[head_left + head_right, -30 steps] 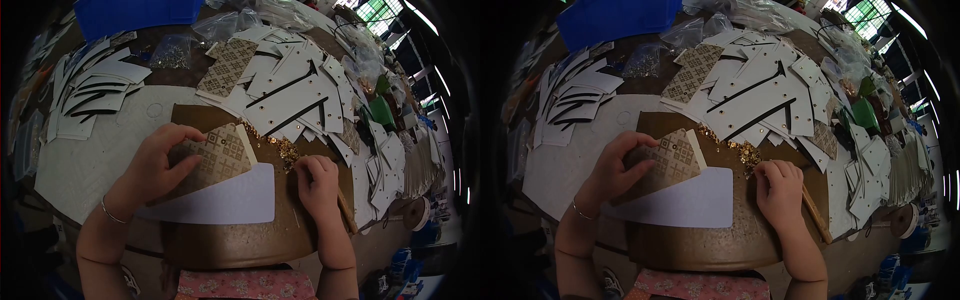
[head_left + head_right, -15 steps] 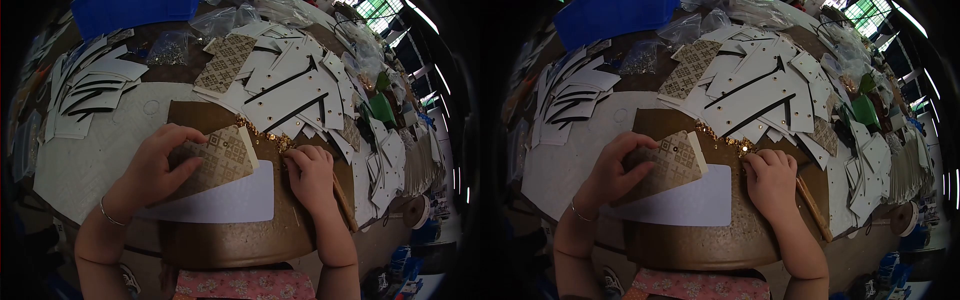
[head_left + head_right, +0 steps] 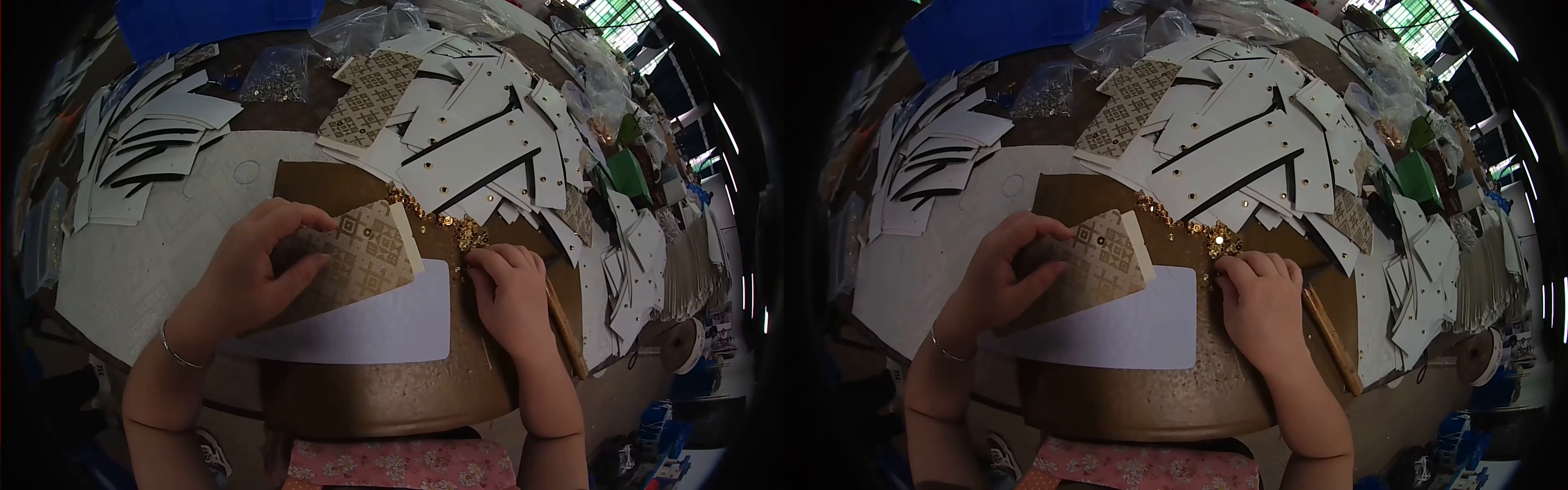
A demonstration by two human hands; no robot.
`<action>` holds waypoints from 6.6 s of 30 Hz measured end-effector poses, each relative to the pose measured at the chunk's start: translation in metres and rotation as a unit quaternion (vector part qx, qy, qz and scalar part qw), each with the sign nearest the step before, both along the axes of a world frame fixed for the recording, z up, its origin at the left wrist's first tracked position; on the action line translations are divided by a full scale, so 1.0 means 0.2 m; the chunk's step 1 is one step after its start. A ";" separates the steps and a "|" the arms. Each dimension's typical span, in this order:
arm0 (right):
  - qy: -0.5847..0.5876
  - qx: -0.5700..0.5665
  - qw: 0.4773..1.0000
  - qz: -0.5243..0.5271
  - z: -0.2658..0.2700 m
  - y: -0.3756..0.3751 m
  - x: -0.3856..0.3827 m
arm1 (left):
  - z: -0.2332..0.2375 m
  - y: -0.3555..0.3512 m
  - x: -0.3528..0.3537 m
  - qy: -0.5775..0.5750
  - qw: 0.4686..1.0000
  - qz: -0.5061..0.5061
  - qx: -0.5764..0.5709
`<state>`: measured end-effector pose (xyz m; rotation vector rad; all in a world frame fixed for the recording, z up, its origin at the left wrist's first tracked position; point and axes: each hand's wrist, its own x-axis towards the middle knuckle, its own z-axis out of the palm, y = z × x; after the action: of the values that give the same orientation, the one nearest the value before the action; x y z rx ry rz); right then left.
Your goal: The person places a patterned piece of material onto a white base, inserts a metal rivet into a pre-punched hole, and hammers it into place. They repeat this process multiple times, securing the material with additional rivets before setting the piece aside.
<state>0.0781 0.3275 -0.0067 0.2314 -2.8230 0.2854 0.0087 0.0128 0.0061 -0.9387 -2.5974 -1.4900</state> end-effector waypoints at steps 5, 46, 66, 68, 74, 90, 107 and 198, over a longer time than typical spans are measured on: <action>0.011 -0.006 1.000 0.009 0.00 0.02 0.00 | 0.01 0.00 0.00 -0.010 1.000 0.002 -0.003; -0.338 -0.425 0.836 0.074 0.08 -0.03 0.16 | 0.02 0.15 0.22 -0.054 0.974 -0.174 -0.138; -0.104 -0.233 0.966 0.048 0.08 0.01 0.09 | 0.03 0.16 0.22 -0.045 0.971 -0.171 -0.163; 0.023 -0.115 0.991 0.062 0.03 0.03 0.06 | 0.03 0.16 0.22 -0.036 0.971 -0.172 -0.164; 0.012 -0.042 0.997 0.058 -0.01 0.02 0.05 | 0.02 0.16 0.23 -0.050 0.972 -0.167 -0.159; -0.193 -0.274 0.920 0.201 0.01 -0.11 0.15 | -0.02 0.15 0.23 -0.019 0.974 -0.168 -0.149; 0.014 -0.116 0.970 -0.212 0.11 0.29 0.64 | -0.07 0.15 0.24 0.001 0.979 -0.163 -0.125; -0.044 -0.179 0.947 0.262 -0.04 -0.10 0.08 | 0.16 -0.13 -0.01 -0.084 0.987 -0.111 -0.076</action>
<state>0.0946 0.3071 -0.0140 0.9035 -2.6756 0.9297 0.0064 -0.0127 0.0381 -1.2024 -2.8438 -1.4937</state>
